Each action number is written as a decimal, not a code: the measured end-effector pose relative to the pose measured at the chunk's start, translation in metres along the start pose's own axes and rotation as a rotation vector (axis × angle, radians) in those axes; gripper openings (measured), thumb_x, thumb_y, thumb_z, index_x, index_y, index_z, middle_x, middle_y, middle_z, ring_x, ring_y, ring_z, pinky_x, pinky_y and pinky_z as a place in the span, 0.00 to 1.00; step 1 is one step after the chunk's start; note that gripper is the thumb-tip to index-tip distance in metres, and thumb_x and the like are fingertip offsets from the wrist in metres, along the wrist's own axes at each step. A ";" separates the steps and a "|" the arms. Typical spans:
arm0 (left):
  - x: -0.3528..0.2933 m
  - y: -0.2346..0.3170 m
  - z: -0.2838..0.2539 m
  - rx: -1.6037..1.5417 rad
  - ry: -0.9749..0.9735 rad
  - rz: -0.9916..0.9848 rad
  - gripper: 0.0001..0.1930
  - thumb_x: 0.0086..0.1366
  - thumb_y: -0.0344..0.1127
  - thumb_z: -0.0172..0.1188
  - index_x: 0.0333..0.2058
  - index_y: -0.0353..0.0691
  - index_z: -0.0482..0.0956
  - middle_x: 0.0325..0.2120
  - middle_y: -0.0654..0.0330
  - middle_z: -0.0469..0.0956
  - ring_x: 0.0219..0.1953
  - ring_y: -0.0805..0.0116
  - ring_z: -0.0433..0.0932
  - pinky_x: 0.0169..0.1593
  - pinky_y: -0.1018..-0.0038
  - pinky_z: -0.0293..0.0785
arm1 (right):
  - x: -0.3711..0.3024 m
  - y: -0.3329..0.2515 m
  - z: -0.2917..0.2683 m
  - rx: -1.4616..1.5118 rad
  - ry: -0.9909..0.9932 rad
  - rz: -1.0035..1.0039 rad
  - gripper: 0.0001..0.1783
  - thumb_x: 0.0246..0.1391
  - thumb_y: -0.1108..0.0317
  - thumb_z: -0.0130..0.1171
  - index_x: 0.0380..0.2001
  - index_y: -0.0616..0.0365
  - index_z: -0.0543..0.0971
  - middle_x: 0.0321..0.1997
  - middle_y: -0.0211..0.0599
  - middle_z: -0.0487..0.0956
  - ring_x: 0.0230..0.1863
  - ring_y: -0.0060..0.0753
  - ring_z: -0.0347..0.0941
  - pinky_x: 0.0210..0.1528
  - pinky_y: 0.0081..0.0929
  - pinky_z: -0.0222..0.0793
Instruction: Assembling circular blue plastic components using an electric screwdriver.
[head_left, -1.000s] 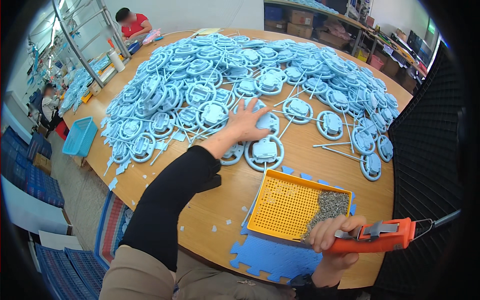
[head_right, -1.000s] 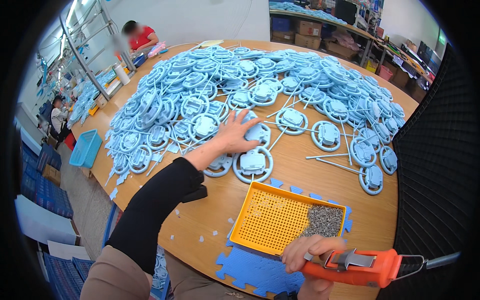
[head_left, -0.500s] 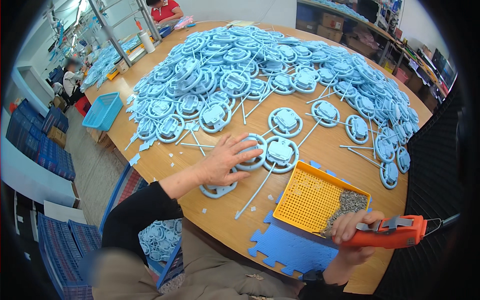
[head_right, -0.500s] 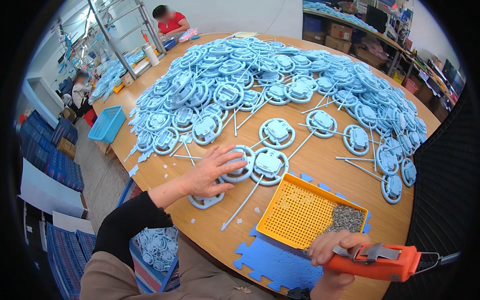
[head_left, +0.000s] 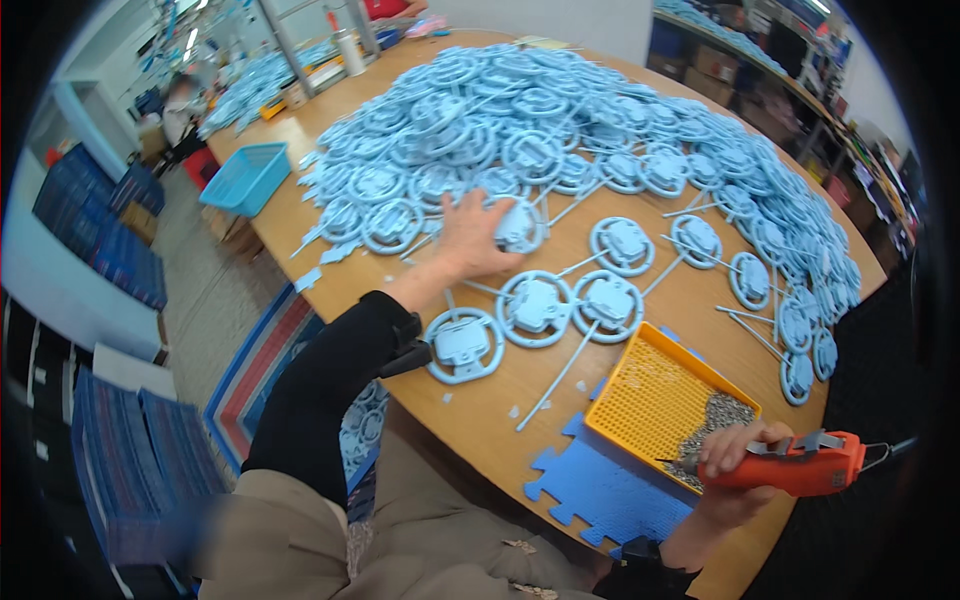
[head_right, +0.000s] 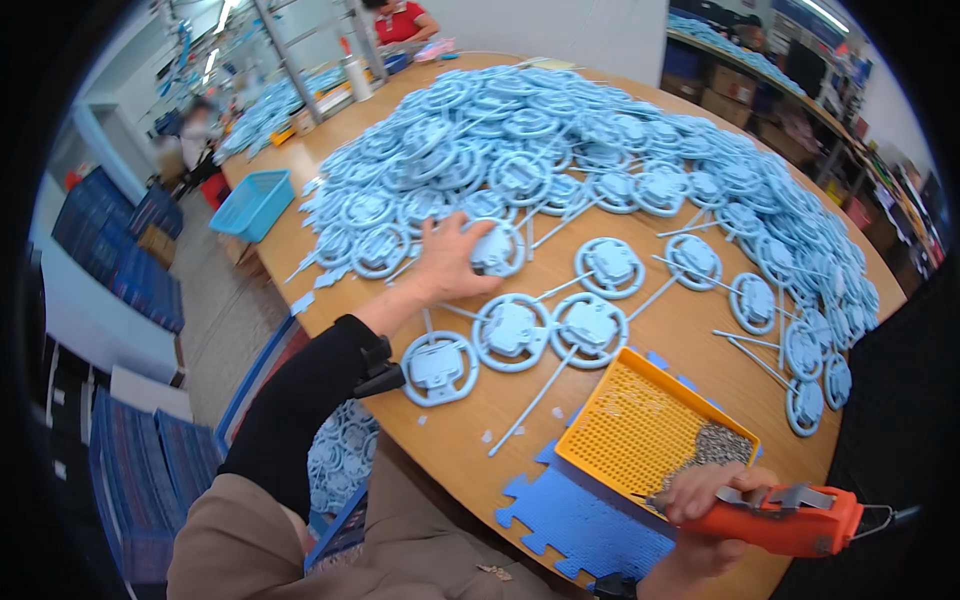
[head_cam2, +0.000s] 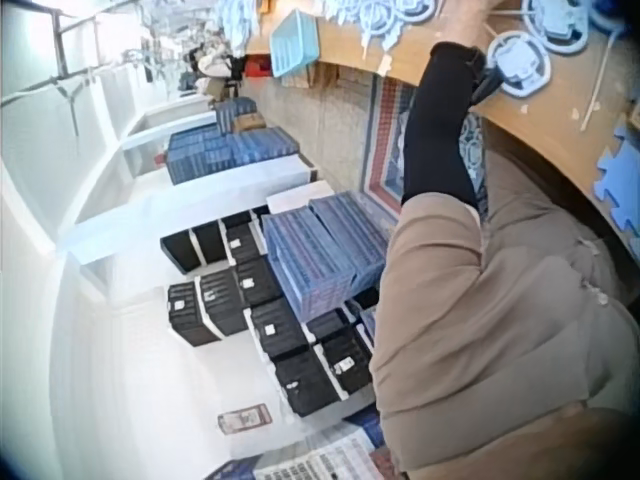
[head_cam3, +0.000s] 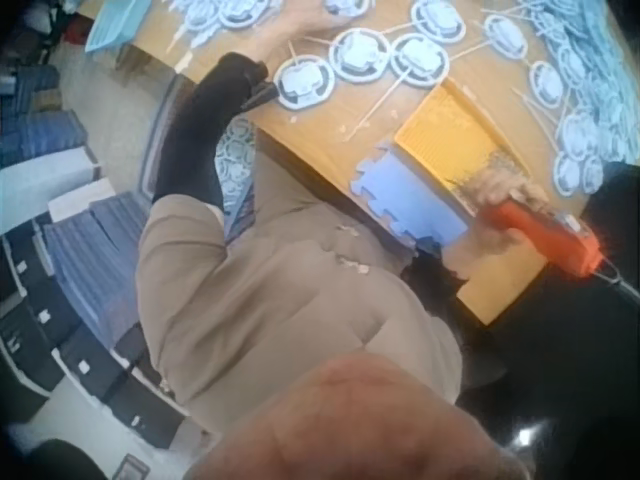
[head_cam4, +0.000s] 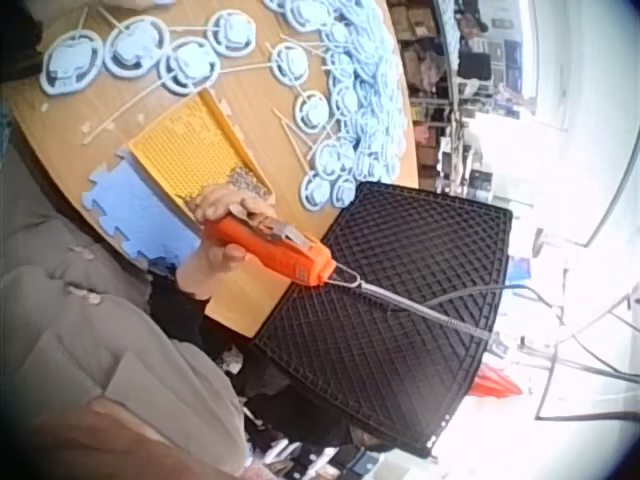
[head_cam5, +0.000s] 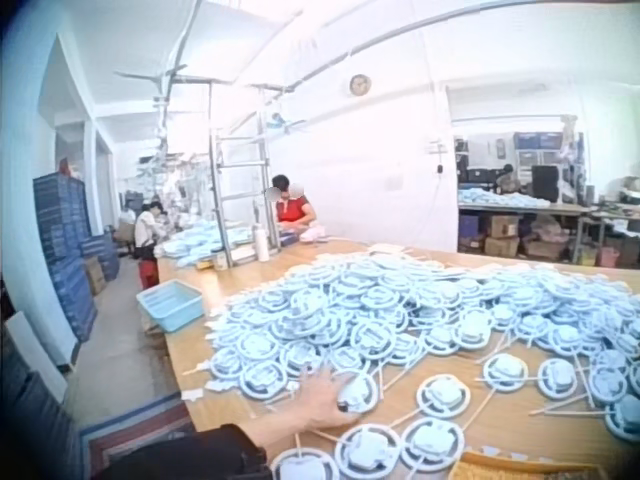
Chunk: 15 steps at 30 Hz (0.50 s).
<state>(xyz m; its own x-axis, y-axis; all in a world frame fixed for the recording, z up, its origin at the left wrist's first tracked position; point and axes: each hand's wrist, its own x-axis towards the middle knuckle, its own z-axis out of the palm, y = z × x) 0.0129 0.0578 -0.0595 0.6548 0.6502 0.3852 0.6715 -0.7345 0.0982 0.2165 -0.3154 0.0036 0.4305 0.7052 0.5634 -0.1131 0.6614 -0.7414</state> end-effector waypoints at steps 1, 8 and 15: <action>-0.007 0.013 -0.007 -0.021 0.056 0.052 0.41 0.41 0.57 0.68 0.55 0.49 0.69 0.50 0.44 0.66 0.55 0.46 0.65 0.60 0.39 0.48 | -0.003 -0.001 -0.004 -0.014 0.022 -0.017 0.33 0.54 0.43 0.60 0.50 0.59 0.64 0.25 0.33 0.70 0.21 0.25 0.68 0.24 0.25 0.67; -0.092 0.021 -0.061 -0.218 -0.053 0.125 0.43 0.47 0.51 0.70 0.62 0.48 0.63 0.55 0.47 0.64 0.60 0.47 0.61 0.63 0.45 0.48 | 0.003 0.008 0.006 -0.016 0.002 -0.013 0.35 0.53 0.42 0.60 0.50 0.60 0.64 0.25 0.33 0.69 0.21 0.25 0.67 0.25 0.24 0.66; -0.164 -0.150 -0.060 0.255 0.162 -0.706 0.52 0.52 0.57 0.66 0.67 0.41 0.47 0.64 0.36 0.48 0.67 0.39 0.47 0.66 0.50 0.46 | 0.000 0.012 0.002 -0.059 0.103 -0.010 0.35 0.53 0.41 0.60 0.48 0.59 0.63 0.24 0.32 0.68 0.20 0.24 0.66 0.24 0.23 0.65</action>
<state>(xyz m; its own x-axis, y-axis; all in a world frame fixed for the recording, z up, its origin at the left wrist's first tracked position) -0.2160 0.0500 -0.0826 -0.0052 0.8974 0.4413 0.9836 -0.0750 0.1642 0.2134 -0.3075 -0.0048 0.5215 0.6668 0.5323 -0.0569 0.6497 -0.7581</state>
